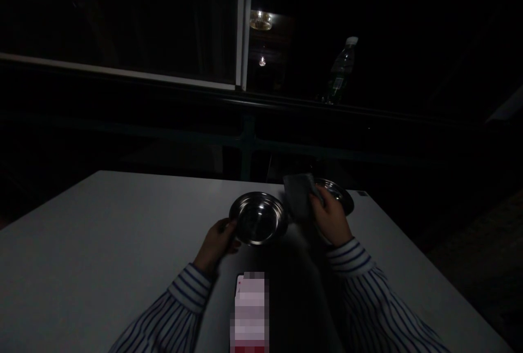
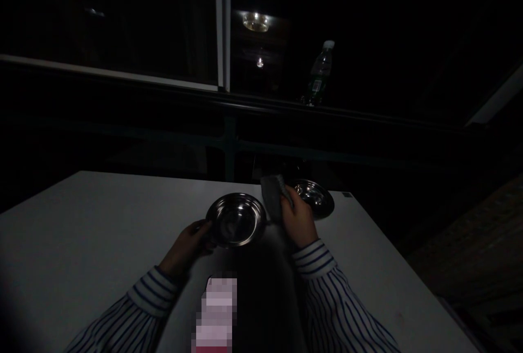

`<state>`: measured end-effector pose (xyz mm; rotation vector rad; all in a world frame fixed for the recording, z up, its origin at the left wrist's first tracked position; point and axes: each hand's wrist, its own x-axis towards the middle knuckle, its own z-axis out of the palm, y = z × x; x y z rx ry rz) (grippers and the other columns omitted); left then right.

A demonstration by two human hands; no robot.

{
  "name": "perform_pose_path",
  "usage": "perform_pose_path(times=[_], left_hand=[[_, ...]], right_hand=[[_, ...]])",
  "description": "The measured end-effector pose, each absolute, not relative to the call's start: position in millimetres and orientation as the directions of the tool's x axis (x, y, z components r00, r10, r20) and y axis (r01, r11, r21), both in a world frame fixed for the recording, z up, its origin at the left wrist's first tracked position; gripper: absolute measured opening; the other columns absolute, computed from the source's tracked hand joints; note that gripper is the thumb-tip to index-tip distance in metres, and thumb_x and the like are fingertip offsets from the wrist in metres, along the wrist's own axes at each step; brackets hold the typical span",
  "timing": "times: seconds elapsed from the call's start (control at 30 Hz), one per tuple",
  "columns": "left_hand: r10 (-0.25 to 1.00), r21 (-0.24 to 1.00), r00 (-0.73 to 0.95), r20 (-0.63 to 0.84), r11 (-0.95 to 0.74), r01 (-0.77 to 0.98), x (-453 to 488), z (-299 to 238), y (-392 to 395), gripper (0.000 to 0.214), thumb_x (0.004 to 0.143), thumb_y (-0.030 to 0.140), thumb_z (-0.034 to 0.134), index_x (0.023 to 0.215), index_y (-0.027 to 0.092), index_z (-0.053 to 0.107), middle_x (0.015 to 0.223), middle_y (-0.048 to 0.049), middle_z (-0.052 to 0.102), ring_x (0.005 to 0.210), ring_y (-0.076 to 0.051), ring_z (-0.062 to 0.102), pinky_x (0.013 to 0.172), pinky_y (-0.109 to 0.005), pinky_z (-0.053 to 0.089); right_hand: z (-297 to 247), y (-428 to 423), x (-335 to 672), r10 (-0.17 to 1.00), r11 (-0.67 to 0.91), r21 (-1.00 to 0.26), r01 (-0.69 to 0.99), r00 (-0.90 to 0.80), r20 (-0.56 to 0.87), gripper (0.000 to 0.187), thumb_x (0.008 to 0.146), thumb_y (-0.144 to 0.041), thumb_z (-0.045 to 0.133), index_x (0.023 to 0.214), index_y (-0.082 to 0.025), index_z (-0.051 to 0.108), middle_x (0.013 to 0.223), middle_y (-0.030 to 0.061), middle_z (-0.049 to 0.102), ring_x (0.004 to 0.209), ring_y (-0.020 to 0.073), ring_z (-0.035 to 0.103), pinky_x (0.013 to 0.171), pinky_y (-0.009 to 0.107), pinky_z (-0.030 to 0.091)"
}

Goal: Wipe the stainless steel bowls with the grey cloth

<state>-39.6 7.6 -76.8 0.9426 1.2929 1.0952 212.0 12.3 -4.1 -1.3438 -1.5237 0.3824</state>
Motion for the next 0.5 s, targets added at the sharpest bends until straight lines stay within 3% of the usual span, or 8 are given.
perform_pose_path(times=[0.13, 0.3, 0.4, 0.5], left_hand=[[0.965, 0.958, 0.011, -0.263, 0.262, -0.117, -32, -82, 10, 0.045, 0.074, 0.038, 0.059, 0.111, 0.014, 0.052, 0.073, -0.0041, 0.063, 0.05, -0.013, 0.06, 0.047, -0.026, 0.049], [0.978, 0.963, 0.036, -0.205, 0.208, -0.174, -34, -87, 11, 0.058, 0.078, 0.037, 0.055, 0.132, 0.022, 0.037, 0.081, -0.0022, 0.063, 0.052, -0.011, 0.059, 0.052, -0.029, 0.052], [0.985, 0.965, 0.064, -0.16, 0.169, -0.201, -36, -91, 11, 0.066, 0.077, 0.041, 0.056, 0.136, 0.022, 0.032, 0.075, -0.0001, 0.061, 0.053, -0.011, 0.058, 0.052, -0.026, 0.051], [0.987, 0.958, 0.062, -0.147, 0.158, -0.239, -36, -96, 13, 0.071, 0.075, 0.043, 0.058, 0.138, 0.022, 0.031, 0.068, 0.0023, 0.059, 0.051, -0.01, 0.056, 0.051, -0.026, 0.05]], right_hand=[[-7, 12, 221, 0.836, 0.298, -0.661, 0.689, 0.145, 0.529, 0.037, 0.084, -0.03, 0.04, 0.114, -0.014, 0.055, 0.107, 0.0109, 0.064, 0.103, 0.0245, 0.057, 0.089, 0.038, 0.043], [-18, 12, 217, 0.816, 0.263, -0.594, 0.76, 0.154, 0.557, 0.038, 0.085, -0.028, 0.038, 0.115, -0.013, 0.054, 0.11, 0.0122, 0.063, 0.102, 0.0245, 0.058, 0.089, 0.04, 0.044], [-36, 12, 201, 0.791, 0.393, -0.428, 0.814, -0.061, 0.609, 0.037, 0.086, -0.023, 0.036, 0.119, -0.015, 0.052, 0.116, 0.0113, 0.06, 0.107, 0.0221, 0.056, 0.093, 0.038, 0.043], [-62, 12, 179, 0.754, 0.544, -0.224, 0.809, -0.354, 0.553, 0.036, 0.089, -0.021, 0.036, 0.122, -0.017, 0.049, 0.116, 0.0101, 0.06, 0.106, 0.0204, 0.056, 0.09, 0.036, 0.045]])
